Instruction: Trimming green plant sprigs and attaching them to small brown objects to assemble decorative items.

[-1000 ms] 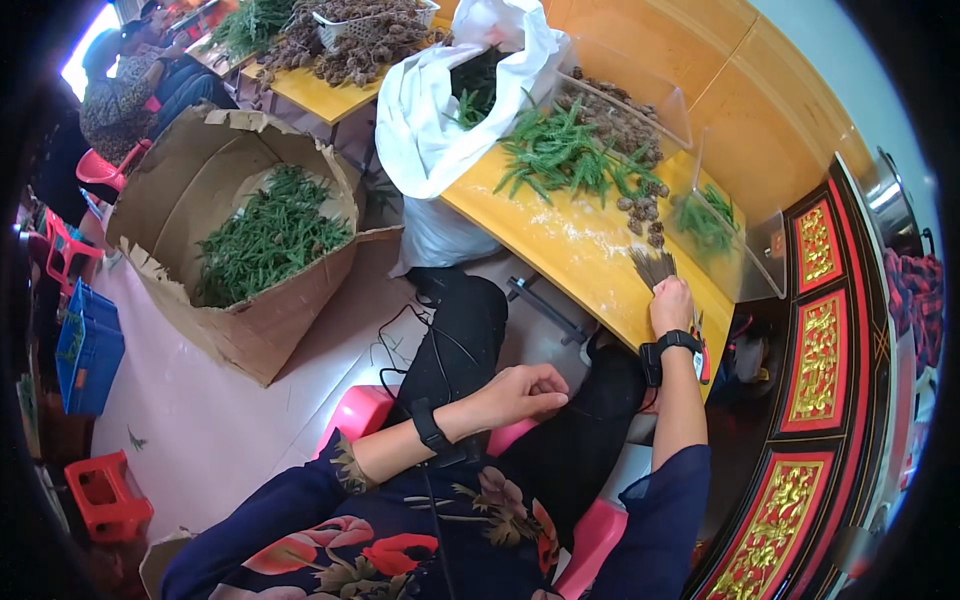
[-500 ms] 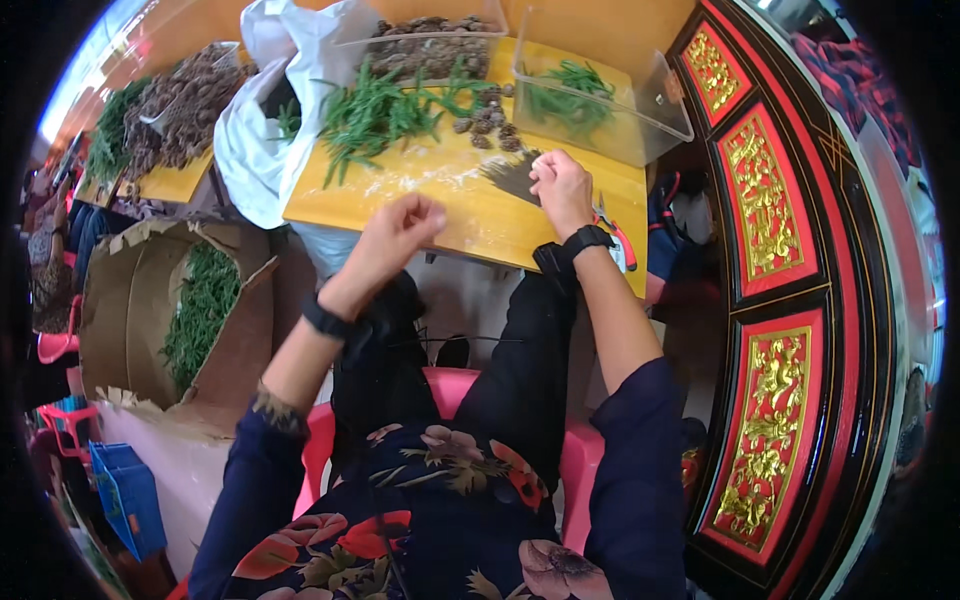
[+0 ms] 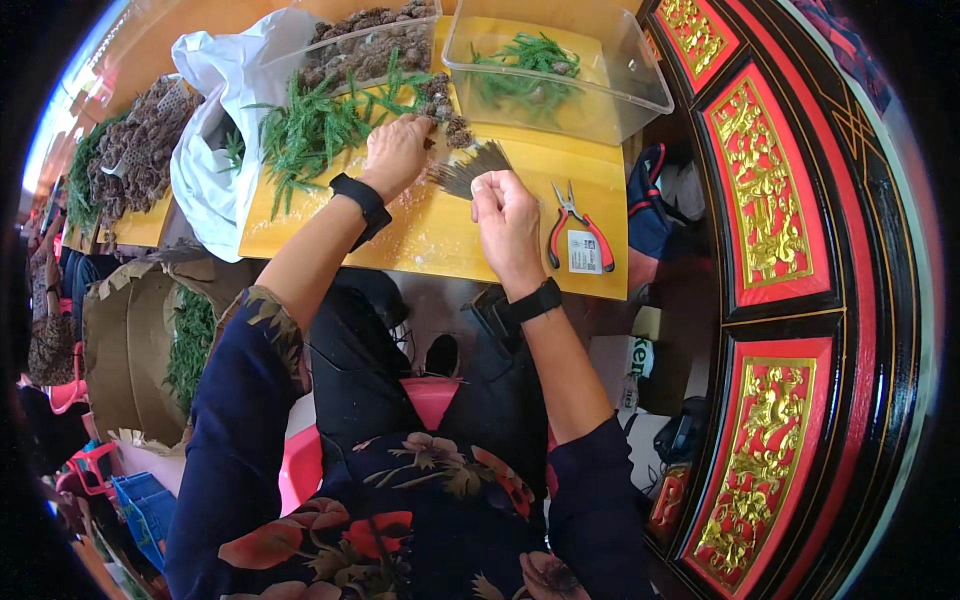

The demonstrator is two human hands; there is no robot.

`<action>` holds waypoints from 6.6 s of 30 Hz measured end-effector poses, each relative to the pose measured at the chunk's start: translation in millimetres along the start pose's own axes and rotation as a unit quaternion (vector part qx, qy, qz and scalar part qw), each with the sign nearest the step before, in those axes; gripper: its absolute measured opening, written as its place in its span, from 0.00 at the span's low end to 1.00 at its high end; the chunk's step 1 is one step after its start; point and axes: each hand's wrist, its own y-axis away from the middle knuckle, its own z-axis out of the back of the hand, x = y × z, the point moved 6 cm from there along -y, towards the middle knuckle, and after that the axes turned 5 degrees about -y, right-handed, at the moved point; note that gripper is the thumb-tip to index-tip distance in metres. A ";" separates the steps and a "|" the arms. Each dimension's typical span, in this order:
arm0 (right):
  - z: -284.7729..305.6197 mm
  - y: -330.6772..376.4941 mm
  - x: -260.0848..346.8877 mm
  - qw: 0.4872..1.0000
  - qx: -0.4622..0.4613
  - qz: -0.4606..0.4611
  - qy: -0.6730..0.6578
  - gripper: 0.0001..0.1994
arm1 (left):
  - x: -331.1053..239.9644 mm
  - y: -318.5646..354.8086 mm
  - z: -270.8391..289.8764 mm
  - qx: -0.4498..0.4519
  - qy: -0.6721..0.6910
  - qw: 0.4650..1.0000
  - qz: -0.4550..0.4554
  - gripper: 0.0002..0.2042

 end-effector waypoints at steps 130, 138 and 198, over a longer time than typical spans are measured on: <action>-64.9 123.6 51.2 0.966 0.250 -0.049 0.036 0.07 | -21.9 265.2 110.1 0.119 0.863 0.423 0.248 0.16; -85.4 125.4 40.8 0.917 0.321 -0.127 -0.201 0.09 | -21.9 267.0 109.4 0.102 0.851 0.427 0.287 0.18; -75.9 124.8 62.0 0.920 0.335 0.159 0.125 0.07 | -21.8 271.4 111.3 0.072 0.817 0.485 0.303 0.14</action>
